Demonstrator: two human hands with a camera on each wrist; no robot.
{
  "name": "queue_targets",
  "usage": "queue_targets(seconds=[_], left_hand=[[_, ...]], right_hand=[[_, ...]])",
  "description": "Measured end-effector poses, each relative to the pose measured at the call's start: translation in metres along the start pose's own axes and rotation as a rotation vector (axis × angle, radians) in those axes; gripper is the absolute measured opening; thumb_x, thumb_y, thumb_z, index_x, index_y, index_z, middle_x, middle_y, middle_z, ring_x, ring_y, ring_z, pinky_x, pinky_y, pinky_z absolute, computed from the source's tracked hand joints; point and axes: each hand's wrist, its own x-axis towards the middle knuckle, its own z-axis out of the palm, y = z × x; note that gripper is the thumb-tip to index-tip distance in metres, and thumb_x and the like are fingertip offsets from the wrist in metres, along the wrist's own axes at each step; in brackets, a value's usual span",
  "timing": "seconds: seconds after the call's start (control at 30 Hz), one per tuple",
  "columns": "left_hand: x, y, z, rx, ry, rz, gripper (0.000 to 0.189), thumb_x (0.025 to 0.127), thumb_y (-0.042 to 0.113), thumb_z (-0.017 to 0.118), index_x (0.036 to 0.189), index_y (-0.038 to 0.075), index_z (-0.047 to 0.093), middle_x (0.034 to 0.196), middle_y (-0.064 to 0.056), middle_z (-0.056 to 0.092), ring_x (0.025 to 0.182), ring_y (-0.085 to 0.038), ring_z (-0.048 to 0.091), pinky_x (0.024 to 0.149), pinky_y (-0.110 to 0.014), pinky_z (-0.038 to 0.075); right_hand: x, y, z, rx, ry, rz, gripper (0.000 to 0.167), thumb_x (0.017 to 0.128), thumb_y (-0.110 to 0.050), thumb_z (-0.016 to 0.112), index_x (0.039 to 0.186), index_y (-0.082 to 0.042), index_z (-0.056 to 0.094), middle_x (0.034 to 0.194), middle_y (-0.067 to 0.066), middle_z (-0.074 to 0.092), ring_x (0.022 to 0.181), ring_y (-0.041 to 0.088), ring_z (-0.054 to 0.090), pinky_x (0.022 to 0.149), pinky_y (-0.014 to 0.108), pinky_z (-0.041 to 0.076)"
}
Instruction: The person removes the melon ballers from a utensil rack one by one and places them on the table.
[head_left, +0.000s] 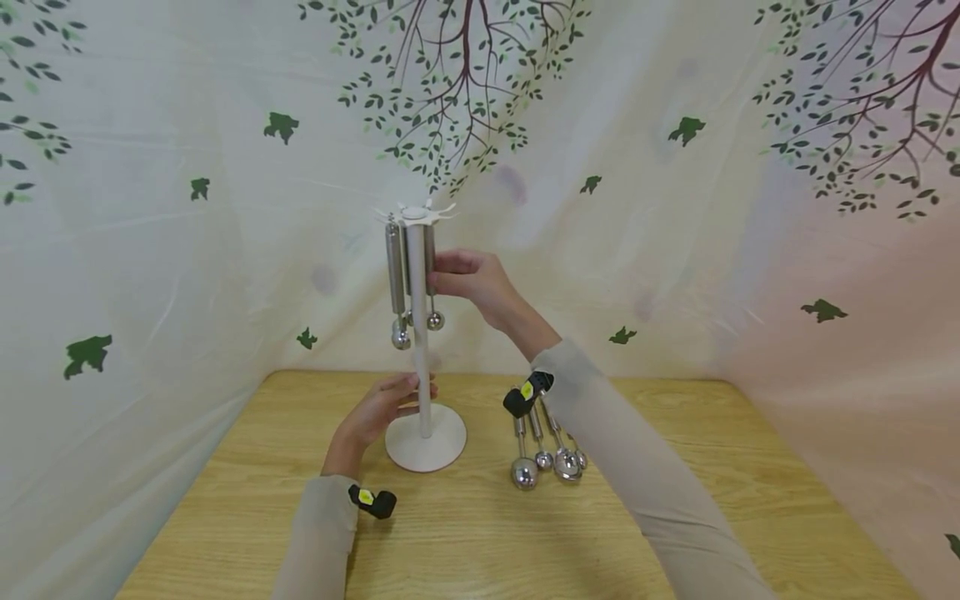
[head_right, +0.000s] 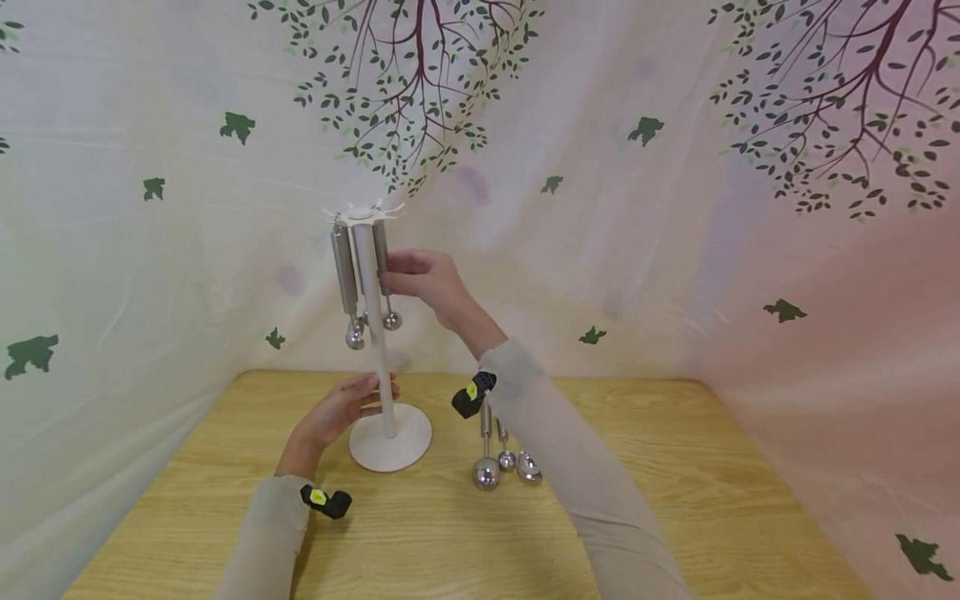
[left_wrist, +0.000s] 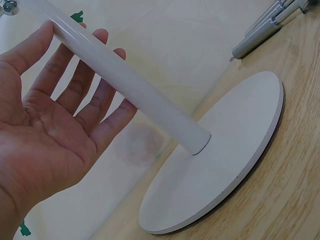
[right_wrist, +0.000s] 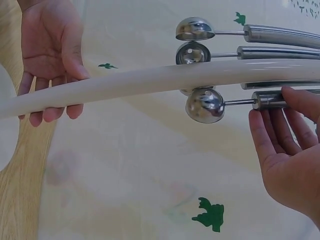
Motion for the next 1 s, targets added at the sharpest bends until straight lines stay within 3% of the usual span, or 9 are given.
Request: queue_targets(seconds=[0.13, 0.37, 0.57, 0.87, 1.0], left_hand=[[-0.001, 0.001, 0.002, -0.004, 0.004, -0.001, 0.023, 0.108, 0.03, 0.05, 0.115, 0.028, 0.072, 0.112, 0.009, 0.072, 0.114, -0.011, 0.066, 0.114, -0.054, 0.042], [-0.002, -0.001, 0.002, 0.009, 0.002, -0.001, 0.024, 0.108, 0.031, 0.049, 0.118, 0.027, 0.071, 0.113, 0.009, 0.072, 0.115, -0.012, 0.066, 0.109, -0.046, 0.048], [0.0, -0.006, 0.0, 0.01, 0.0, -0.001, 0.024, 0.109, 0.031, 0.049, 0.119, 0.026, 0.07, 0.113, 0.009, 0.073, 0.115, -0.011, 0.066, 0.11, -0.046, 0.048], [0.001, -0.005, 0.0, 0.011, 0.006, -0.006, 0.025, 0.108, 0.031, 0.05, 0.121, 0.024, 0.07, 0.114, 0.01, 0.073, 0.115, -0.01, 0.066, 0.11, -0.045, 0.048], [0.001, -0.003, 0.0, 0.012, 0.0, 0.0, 0.025, 0.109, 0.03, 0.049, 0.12, 0.025, 0.07, 0.114, 0.01, 0.073, 0.115, -0.009, 0.066, 0.111, -0.045, 0.048]], right_hand=[[-0.002, 0.0, -0.002, -0.009, 0.001, 0.009, 0.034, 0.093, 0.004, 0.069, 0.126, 0.011, 0.063, 0.11, 0.012, 0.075, 0.088, 0.013, 0.074, 0.097, 0.039, 0.058], [-0.004, -0.001, -0.001, -0.003, 0.012, 0.008, 0.034, 0.093, 0.005, 0.068, 0.125, 0.012, 0.063, 0.099, 0.002, 0.075, 0.086, 0.012, 0.074, 0.093, 0.038, 0.06], [-0.005, -0.003, 0.0, -0.001, 0.038, 0.006, 0.033, 0.093, 0.005, 0.068, 0.125, 0.013, 0.063, 0.093, -0.002, 0.074, 0.084, 0.012, 0.073, 0.091, 0.038, 0.061], [-0.003, -0.007, -0.001, -0.024, 0.09, 0.015, 0.032, 0.093, 0.002, 0.069, 0.124, 0.01, 0.064, 0.11, 0.016, 0.074, 0.086, 0.013, 0.073, 0.092, 0.037, 0.06], [-0.001, -0.01, -0.001, -0.018, 0.116, 0.017, 0.033, 0.093, 0.002, 0.069, 0.125, 0.01, 0.064, 0.109, 0.015, 0.074, 0.086, 0.012, 0.073, 0.09, 0.035, 0.061]])
